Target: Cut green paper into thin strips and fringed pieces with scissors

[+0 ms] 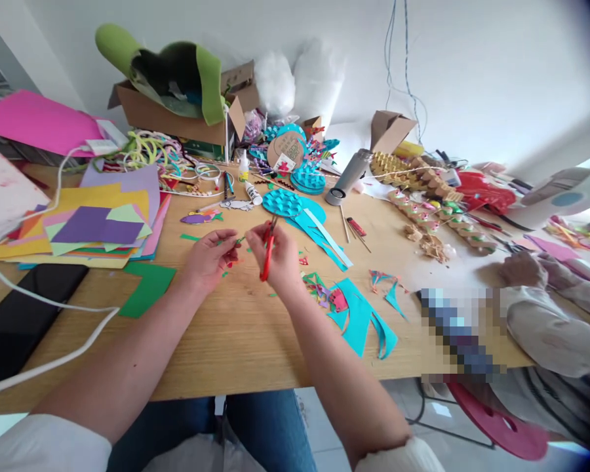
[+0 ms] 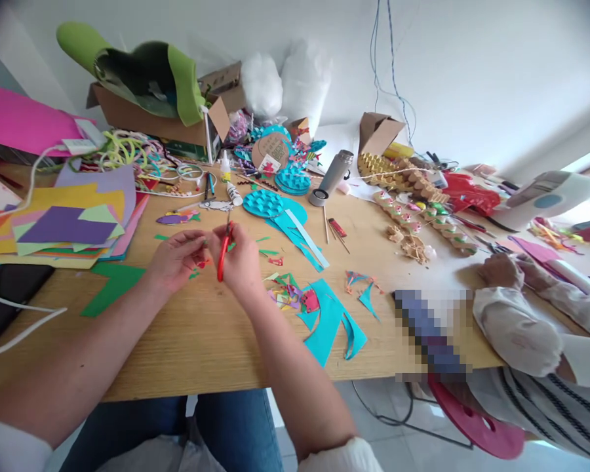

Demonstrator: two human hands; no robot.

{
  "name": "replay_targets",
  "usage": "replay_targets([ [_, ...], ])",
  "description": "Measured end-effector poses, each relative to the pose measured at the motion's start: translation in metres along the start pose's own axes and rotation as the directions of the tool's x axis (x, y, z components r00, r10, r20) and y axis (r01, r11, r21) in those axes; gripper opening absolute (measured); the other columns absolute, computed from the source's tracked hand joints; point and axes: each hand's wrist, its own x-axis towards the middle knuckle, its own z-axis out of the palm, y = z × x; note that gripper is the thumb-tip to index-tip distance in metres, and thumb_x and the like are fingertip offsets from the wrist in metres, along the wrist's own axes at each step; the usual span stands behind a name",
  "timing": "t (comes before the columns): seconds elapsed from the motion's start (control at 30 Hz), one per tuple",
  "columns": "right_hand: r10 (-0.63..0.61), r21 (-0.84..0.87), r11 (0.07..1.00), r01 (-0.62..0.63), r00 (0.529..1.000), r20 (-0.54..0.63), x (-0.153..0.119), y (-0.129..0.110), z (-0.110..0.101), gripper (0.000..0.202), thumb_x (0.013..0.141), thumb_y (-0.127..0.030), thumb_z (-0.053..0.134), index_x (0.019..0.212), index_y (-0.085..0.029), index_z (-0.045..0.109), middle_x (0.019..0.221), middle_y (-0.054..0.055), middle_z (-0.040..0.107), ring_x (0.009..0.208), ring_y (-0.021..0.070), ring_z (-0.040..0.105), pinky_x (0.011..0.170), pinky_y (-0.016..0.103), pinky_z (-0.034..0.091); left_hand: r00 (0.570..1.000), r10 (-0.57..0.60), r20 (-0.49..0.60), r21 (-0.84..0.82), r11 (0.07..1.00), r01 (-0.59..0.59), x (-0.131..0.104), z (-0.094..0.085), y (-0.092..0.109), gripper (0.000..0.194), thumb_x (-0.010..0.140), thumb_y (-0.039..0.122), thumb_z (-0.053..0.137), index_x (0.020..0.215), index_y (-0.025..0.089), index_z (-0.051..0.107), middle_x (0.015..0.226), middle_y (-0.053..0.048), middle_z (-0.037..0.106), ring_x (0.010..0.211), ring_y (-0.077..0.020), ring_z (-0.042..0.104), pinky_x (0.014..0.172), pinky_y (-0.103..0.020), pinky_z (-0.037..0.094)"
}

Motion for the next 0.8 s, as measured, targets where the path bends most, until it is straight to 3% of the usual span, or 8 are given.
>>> replay_targets([
  [0.13,0.004,0.054,0.998,-0.007,0.998,0.058,0.02,-0.016,-0.03,0.028,0.083,-0.046,0.058,0.078,-0.019,0.055,0.071,0.001,0.062,0.067,0.0154,0.059,0.062,0.026,0.045,0.998,0.051,-0.036,0.073,0.996,-0.048,0.0,0.0,-0.003,0.03,0.061,0.022,0.076,0.087,0.014,0.063,0.061,0.002,0.061,0.048,-0.0082,0.054,0.048,-0.021,0.041],
  [0.23,-0.05,-0.269,0.958,0.101,0.98,0.19,0.01,-0.016,-0.067,0.028,0.085,-0.046,0.058,0.078,-0.019,0.054,0.076,0.003,0.062,0.069,0.0166,0.057,0.063,0.028,0.041,0.995,0.075,-0.063,0.111,0.992,-0.068,-0.001,0.002,-0.003,0.029,0.061,0.023,0.076,0.086,0.014,0.063,0.061,0.002,0.06,0.05,-0.0087,0.055,0.047,-0.02,0.041],
  [0.3,-0.099,-0.468,0.85,0.242,0.946,0.309,-0.017,-0.006,-0.095,0.027,0.084,-0.045,0.06,0.08,-0.02,0.05,0.08,0.005,0.061,0.072,0.0193,0.056,0.066,0.031,0.04,0.994,0.083,-0.071,0.129,0.989,-0.073,-0.002,0.003,-0.003,0.029,0.061,0.024,0.076,0.085,0.015,0.064,0.063,0.001,0.061,0.05,-0.0086,0.055,0.046,-0.02,0.04],
  [0.4,-0.113,-0.71,0.603,0.364,0.92,0.375,-0.076,0.017,-0.13,0.031,0.083,-0.047,0.06,0.077,-0.022,0.043,0.072,0.005,0.053,0.068,0.0224,0.051,0.067,0.035,0.038,0.994,0.093,-0.056,0.147,0.986,-0.083,-0.004,0.006,-0.003,0.03,0.061,0.026,0.076,0.086,0.015,0.064,0.066,0.001,0.061,0.048,-0.0076,0.054,0.046,-0.021,0.039],
  [0.5,-0.034,-0.762,0.483,0.43,0.879,0.475,-0.126,0.039,-0.156,0.033,0.083,-0.049,0.06,0.078,-0.021,0.042,0.072,0.006,0.052,0.069,0.0247,0.05,0.065,0.036,0.038,0.994,0.103,-0.024,0.155,0.983,-0.098,-0.007,0.009,-0.004,0.03,0.06,0.025,0.076,0.086,0.015,0.064,0.067,0.002,0.06,0.048,-0.007,0.053,0.047,-0.021,0.041],
  [0.57,-0.019,-0.792,0.436,0.427,0.885,0.466,-0.141,0.049,-0.17,0.033,0.082,-0.049,0.06,0.078,-0.022,0.042,0.072,0.006,0.052,0.068,0.0247,0.05,0.066,0.037,0.038,0.994,0.105,0.01,0.161,0.981,-0.106,-0.009,0.011,-0.004,0.029,0.061,0.025,0.075,0.086,0.015,0.065,0.069,0.001,0.06,0.048,-0.0068,0.053,0.049,-0.022,0.042],
  [0.7,-0.014,-0.834,0.342,0.432,0.89,0.455,-0.134,0.066,-0.198,0.031,0.083,-0.047,0.059,0.082,-0.02,0.044,0.076,0.009,0.054,0.074,0.0274,0.053,0.069,0.038,0.04,0.992,0.108,0.072,0.193,0.974,-0.12,-0.013,0.015,-0.004,0.029,0.064,0.024,0.073,0.09,0.014,0.064,0.071,0.001,0.059,0.05,-0.0073,0.053,0.051,-0.022,0.043],
  [0.8,-0.029,-0.846,0.328,0.421,0.899,0.436,-0.118,0.072,-0.211,0.03,0.083,-0.047,0.058,0.083,-0.019,0.046,0.078,0.01,0.057,0.076,0.0284,0.055,0.068,0.038,0.04,0.989,0.11,0.104,0.229,0.965,-0.131,-0.015,0.015,-0.003,0.029,0.067,0.025,0.07,0.093,0.014,0.063,0.071,0.001,0.059,0.052,-0.0074,0.053,0.052,-0.022,0.043],
])
